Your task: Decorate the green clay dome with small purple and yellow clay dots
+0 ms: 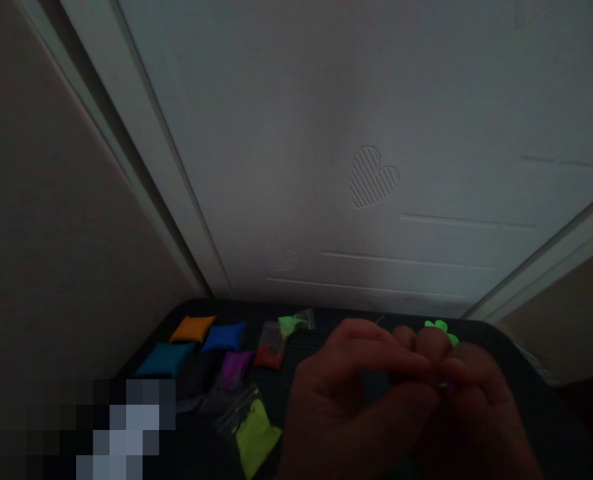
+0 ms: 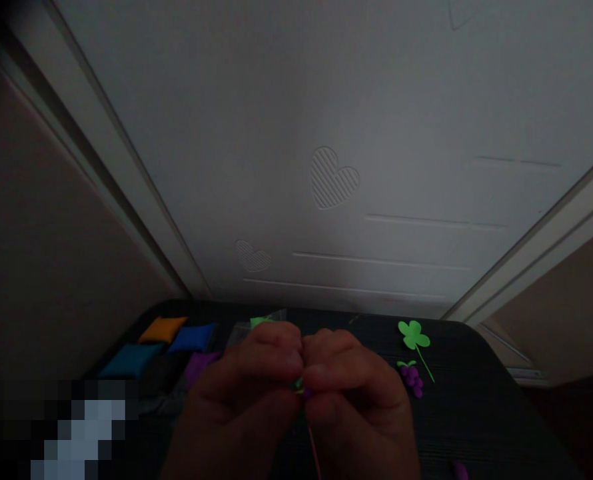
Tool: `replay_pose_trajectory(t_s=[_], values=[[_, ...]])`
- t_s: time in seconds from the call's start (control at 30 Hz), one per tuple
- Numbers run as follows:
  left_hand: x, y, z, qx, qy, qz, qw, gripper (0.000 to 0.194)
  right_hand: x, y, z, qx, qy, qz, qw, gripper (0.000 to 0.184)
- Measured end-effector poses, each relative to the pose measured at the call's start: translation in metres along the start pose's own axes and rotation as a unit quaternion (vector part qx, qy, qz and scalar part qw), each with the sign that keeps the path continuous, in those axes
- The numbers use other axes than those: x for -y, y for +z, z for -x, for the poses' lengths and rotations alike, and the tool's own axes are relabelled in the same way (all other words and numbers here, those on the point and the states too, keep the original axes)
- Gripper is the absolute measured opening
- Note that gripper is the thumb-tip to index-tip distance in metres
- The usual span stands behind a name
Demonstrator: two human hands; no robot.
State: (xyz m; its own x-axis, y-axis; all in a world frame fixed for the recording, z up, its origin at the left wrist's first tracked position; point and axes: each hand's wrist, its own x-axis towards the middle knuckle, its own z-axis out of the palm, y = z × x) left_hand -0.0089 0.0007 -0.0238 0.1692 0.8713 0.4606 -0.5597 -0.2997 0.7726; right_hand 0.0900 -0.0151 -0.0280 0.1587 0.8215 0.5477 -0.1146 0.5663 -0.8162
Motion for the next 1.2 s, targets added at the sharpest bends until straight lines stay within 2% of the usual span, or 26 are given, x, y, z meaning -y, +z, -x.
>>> replay_pose_trajectory(t_s=[0.1, 0.23, 0.5, 0.7, 0.97, 1.2], values=[[0.000, -0.001, -0.002, 0.002, -0.016, -0.010, 1.000, 0.013, 0.000, 0.004, -0.001, -0.018, 0.020, -0.103, 0.994, 0.007], [-0.001, -0.002, -0.005, 0.002, -0.036, -0.027, 0.999, 0.014, -0.001, 0.005, -0.003, -0.017, 0.031, -0.140, 0.990, 0.006], [-0.001, -0.004, -0.006, 0.006, -0.077, 0.029, 0.997, 0.012, -0.003, 0.003, -0.003, -0.004, 0.031, -0.133, 0.991, 0.009], [-0.007, 0.000, -0.007, -0.043, -0.153, 0.070, 0.985, 0.009, -0.002, 0.002, -0.003, -0.008, 0.035, -0.127, 0.991, 0.007], [-0.010, 0.000, -0.008, -0.021, -0.153, 0.085, 0.984, 0.011, -0.003, -0.003, -0.003, 0.010, 0.030, -0.126, 0.992, 0.015], [-0.009, -0.002, -0.008, -0.015, -0.150, 0.091, 0.984, 0.009, -0.006, -0.004, -0.001, 0.033, 0.026, -0.103, 0.994, 0.014]])
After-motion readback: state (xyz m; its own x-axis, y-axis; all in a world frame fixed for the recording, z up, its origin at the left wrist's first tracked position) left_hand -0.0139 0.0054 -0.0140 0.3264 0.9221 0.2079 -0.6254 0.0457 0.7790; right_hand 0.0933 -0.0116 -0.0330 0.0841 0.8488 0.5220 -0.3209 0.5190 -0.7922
